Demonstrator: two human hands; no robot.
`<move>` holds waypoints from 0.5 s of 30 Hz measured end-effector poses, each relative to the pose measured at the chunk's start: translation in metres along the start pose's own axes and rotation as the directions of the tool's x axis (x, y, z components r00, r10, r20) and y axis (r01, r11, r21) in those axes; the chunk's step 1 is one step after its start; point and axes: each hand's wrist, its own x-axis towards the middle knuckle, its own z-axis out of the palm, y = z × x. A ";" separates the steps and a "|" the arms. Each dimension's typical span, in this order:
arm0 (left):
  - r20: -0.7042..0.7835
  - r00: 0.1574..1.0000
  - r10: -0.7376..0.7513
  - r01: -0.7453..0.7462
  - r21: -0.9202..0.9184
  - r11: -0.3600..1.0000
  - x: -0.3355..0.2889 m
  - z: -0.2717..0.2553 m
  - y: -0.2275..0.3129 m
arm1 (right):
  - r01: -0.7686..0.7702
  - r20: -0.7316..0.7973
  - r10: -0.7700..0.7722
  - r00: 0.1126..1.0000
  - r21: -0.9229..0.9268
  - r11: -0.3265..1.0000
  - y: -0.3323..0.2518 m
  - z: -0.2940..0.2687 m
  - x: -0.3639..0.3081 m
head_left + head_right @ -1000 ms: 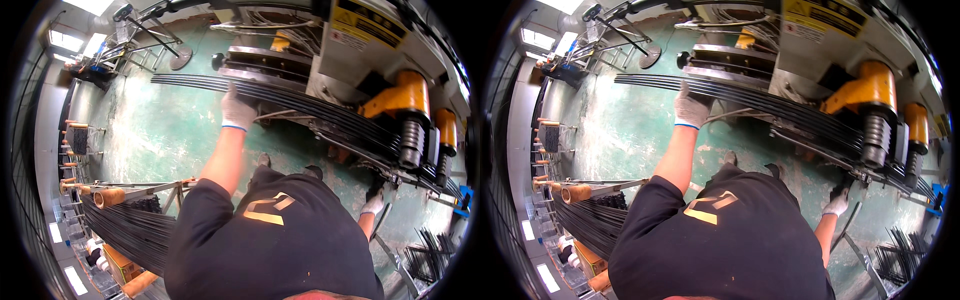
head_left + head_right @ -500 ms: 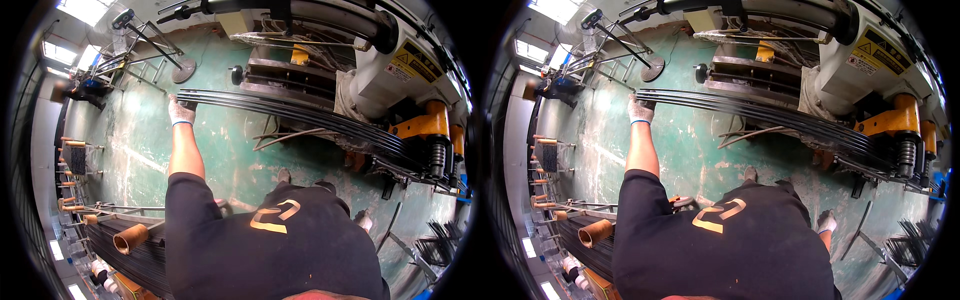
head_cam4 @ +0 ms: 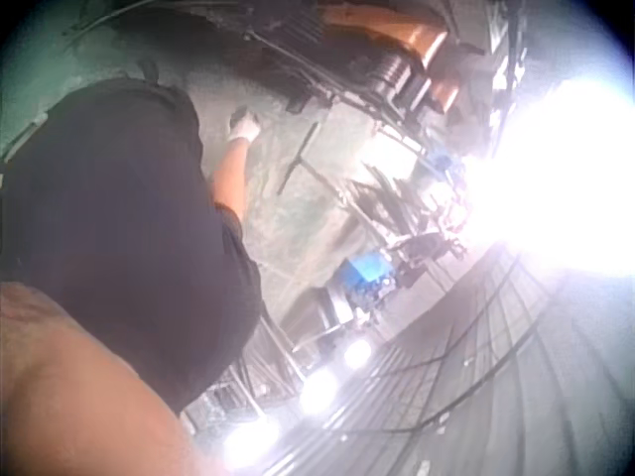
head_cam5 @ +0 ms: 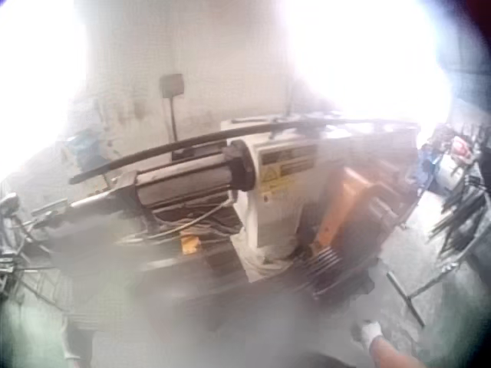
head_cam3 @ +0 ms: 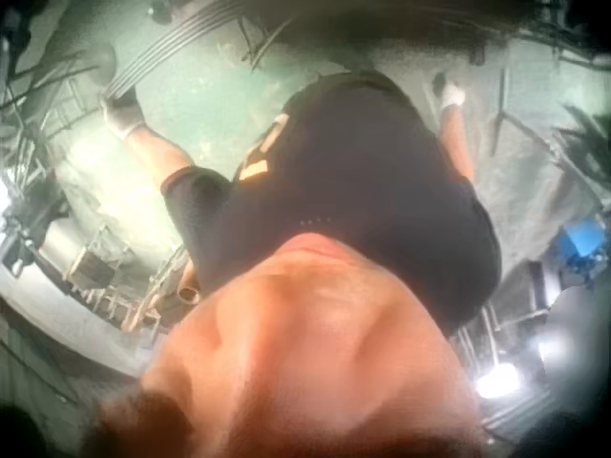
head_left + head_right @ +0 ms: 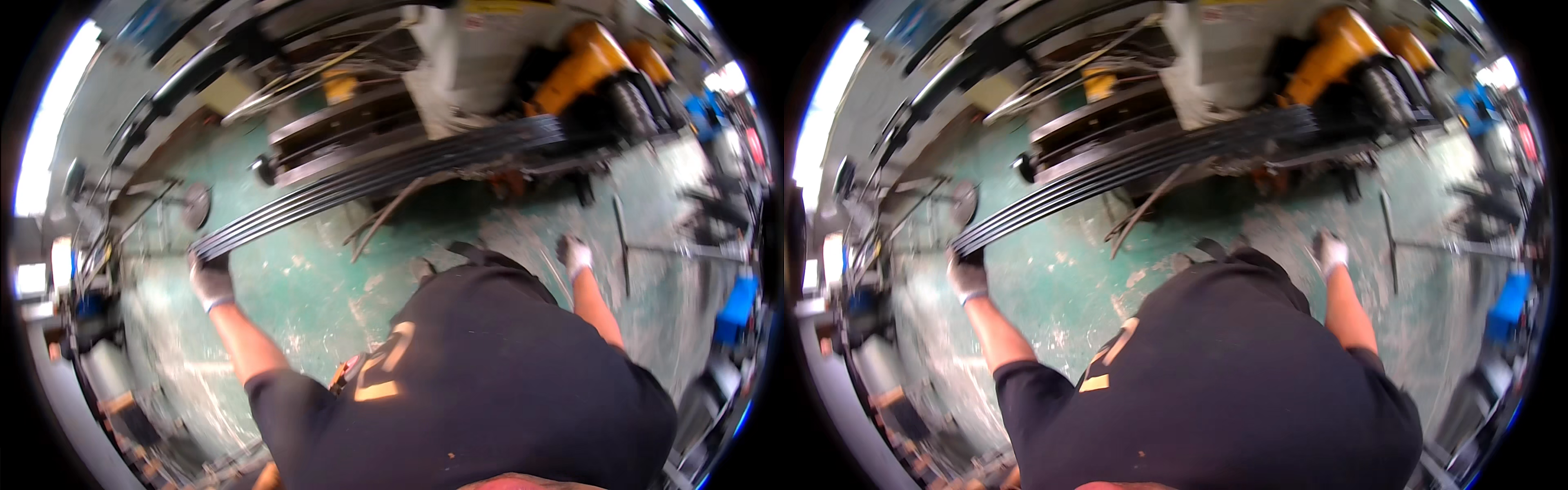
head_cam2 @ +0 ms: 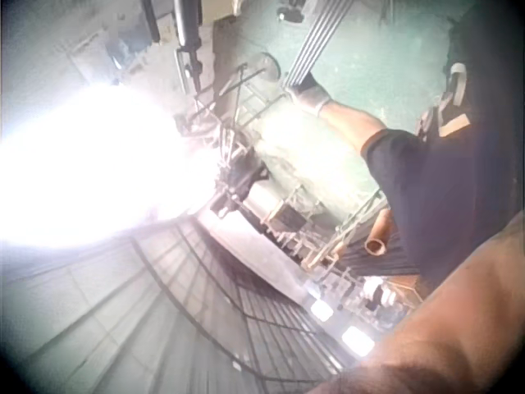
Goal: The person repeatedly picks up bundles of long metal rods, feeds them into a bending machine, and removes the bent rods. The bent rods are placed into a nearby metal rack. The process is repeated continuously throughout the clip.
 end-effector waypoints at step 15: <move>-0.419 0.898 0.134 -0.217 -0.157 0.963 -0.046 0.120 -0.101 | -0.135 -0.019 0.147 0.989 0.297 0.945 -0.124 -0.006 0.031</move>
